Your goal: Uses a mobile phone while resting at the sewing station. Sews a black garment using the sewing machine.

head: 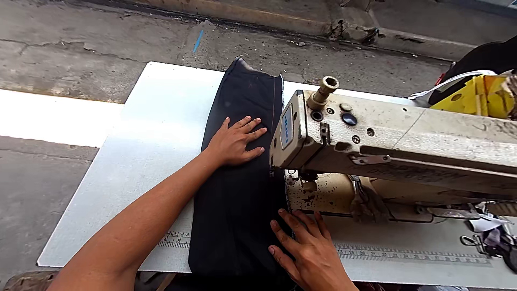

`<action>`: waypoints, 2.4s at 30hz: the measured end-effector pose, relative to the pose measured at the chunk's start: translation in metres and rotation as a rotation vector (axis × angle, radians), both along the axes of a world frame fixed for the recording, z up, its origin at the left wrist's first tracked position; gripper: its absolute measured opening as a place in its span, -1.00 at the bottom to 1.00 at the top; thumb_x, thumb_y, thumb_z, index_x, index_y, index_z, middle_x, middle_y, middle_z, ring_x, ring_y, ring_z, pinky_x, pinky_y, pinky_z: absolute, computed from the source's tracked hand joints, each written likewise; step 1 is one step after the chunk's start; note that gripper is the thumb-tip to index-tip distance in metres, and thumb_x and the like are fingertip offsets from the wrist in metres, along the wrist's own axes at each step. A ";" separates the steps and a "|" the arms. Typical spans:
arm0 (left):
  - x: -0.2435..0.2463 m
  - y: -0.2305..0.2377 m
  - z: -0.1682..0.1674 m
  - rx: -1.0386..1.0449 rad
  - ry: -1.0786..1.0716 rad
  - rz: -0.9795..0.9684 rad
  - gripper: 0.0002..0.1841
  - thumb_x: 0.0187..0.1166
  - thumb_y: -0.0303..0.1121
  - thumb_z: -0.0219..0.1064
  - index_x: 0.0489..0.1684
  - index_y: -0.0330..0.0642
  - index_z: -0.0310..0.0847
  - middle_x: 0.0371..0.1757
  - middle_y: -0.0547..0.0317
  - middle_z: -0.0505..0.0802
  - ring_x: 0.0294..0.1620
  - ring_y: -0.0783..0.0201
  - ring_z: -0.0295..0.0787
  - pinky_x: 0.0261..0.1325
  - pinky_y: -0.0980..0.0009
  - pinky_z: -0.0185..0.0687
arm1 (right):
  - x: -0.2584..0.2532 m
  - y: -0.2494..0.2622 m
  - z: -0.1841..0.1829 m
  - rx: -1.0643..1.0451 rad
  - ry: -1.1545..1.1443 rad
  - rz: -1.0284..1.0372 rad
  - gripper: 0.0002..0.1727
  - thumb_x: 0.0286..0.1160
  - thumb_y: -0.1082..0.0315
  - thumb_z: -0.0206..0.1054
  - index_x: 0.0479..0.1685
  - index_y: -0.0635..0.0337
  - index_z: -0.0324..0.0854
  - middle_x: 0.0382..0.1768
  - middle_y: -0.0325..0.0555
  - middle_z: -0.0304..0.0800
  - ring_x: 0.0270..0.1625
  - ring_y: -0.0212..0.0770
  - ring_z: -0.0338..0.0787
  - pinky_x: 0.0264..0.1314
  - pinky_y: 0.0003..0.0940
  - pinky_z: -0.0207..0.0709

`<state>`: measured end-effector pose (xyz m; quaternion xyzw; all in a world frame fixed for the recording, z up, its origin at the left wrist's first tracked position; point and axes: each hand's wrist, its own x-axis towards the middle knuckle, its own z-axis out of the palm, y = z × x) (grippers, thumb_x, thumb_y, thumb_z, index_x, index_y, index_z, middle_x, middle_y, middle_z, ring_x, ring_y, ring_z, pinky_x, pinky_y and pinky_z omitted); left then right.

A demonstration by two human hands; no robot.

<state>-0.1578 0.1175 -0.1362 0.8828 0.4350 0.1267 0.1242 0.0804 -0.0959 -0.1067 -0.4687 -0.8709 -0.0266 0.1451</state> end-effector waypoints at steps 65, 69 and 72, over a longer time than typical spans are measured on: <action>-0.063 -0.264 0.056 0.087 -0.319 0.989 -0.61 0.80 -0.12 0.12 0.12 -0.35 0.59 -0.60 0.05 0.60 -0.67 0.13 0.48 -0.58 0.09 0.39 | -0.026 0.035 0.043 -0.120 0.888 -0.416 -0.59 0.80 0.20 0.10 -0.25 0.26 0.79 -0.53 -0.26 0.76 -0.52 -0.55 0.66 -0.43 -0.59 0.52; -0.063 -0.258 0.060 0.009 -0.358 0.961 -0.58 0.76 -0.05 0.16 0.08 -0.32 0.61 -0.61 0.19 0.58 -0.67 0.27 0.45 -0.58 0.21 0.40 | -0.024 0.026 0.036 -0.030 0.741 -0.266 -0.58 0.79 0.26 0.08 -0.24 0.35 0.81 -0.37 -0.01 0.88 -0.28 -0.18 0.88 -0.17 -0.30 0.73; -0.060 -0.256 0.058 -0.056 -0.418 0.976 -0.50 0.68 0.04 0.22 0.15 -0.28 0.59 -0.53 0.19 0.71 -0.58 0.30 0.60 -0.49 0.22 0.52 | -0.016 0.018 0.018 0.060 0.586 -0.139 -0.71 0.62 0.30 0.28 -0.13 0.33 0.86 -0.18 0.05 0.93 -0.05 0.01 0.92 0.10 -0.18 0.75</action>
